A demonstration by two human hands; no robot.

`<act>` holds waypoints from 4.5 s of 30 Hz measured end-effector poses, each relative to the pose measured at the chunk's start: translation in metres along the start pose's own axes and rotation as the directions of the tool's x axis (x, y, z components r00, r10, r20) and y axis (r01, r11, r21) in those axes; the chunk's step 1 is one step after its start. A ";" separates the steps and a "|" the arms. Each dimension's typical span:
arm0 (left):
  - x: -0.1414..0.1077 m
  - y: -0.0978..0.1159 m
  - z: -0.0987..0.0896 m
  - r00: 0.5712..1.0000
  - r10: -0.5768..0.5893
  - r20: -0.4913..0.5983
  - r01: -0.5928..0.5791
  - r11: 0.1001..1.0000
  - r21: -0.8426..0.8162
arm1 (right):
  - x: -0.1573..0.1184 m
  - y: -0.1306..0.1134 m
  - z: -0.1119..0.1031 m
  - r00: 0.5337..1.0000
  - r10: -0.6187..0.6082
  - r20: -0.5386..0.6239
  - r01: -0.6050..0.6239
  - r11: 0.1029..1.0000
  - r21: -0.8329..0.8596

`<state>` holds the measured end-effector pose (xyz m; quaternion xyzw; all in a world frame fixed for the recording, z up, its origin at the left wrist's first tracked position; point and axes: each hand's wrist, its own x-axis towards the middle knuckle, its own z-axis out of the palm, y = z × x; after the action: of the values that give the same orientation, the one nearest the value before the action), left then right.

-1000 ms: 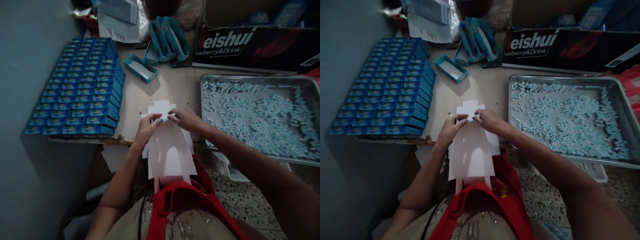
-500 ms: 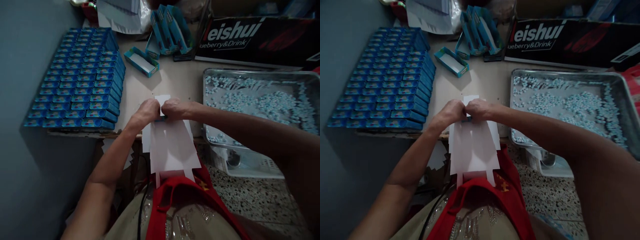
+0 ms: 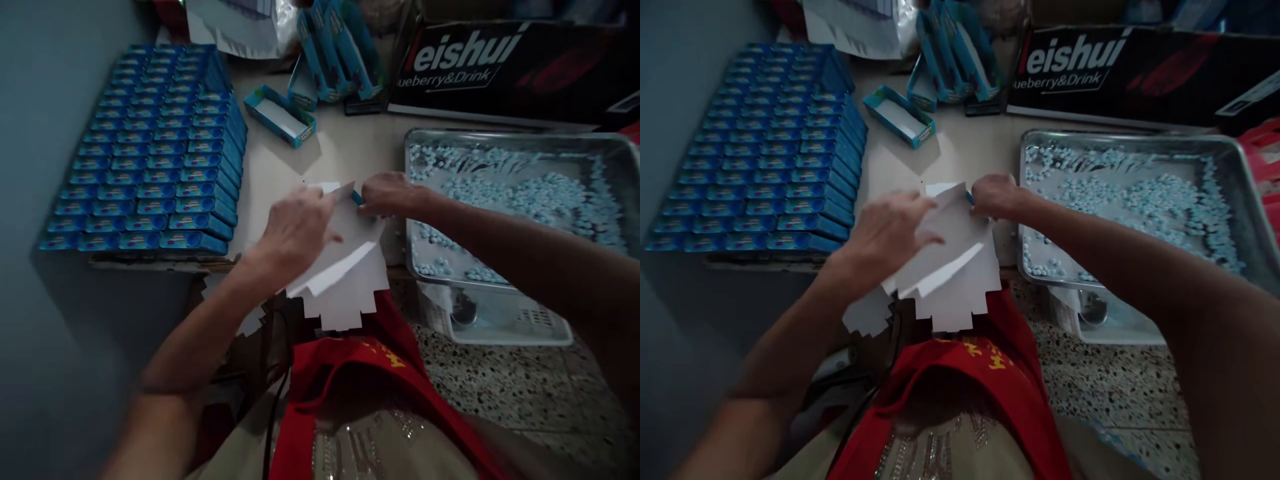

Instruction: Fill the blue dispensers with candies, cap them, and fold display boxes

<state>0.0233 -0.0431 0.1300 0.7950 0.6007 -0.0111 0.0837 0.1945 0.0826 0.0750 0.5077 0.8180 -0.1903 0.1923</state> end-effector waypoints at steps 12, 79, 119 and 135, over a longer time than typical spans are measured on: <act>-0.049 -0.004 0.097 0.989 -0.087 -0.116 0.050 0.956 -0.290 | -0.069 0.022 0.035 0.996 0.049 0.076 -0.065 0.972 0.225; -0.043 -0.015 0.123 0.927 -0.282 -0.247 0.241 0.953 -0.183 | -0.040 -0.029 0.108 0.811 -0.313 -0.494 0.462 0.861 0.212; 0.015 -0.008 0.126 0.919 -0.340 -0.203 0.158 0.784 -0.600 | -0.095 -0.019 0.147 0.657 0.234 -0.717 0.231 0.843 0.487; -0.045 -0.009 0.125 0.927 -0.339 -0.159 0.055 0.542 -0.838 | -0.102 -0.043 0.158 0.736 0.242 -0.632 0.305 0.715 0.629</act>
<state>0.0126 -0.1023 0.0112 0.5818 0.6280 0.3817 0.3485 0.2164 -0.0926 -0.0030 0.5588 0.7045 -0.2899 -0.3277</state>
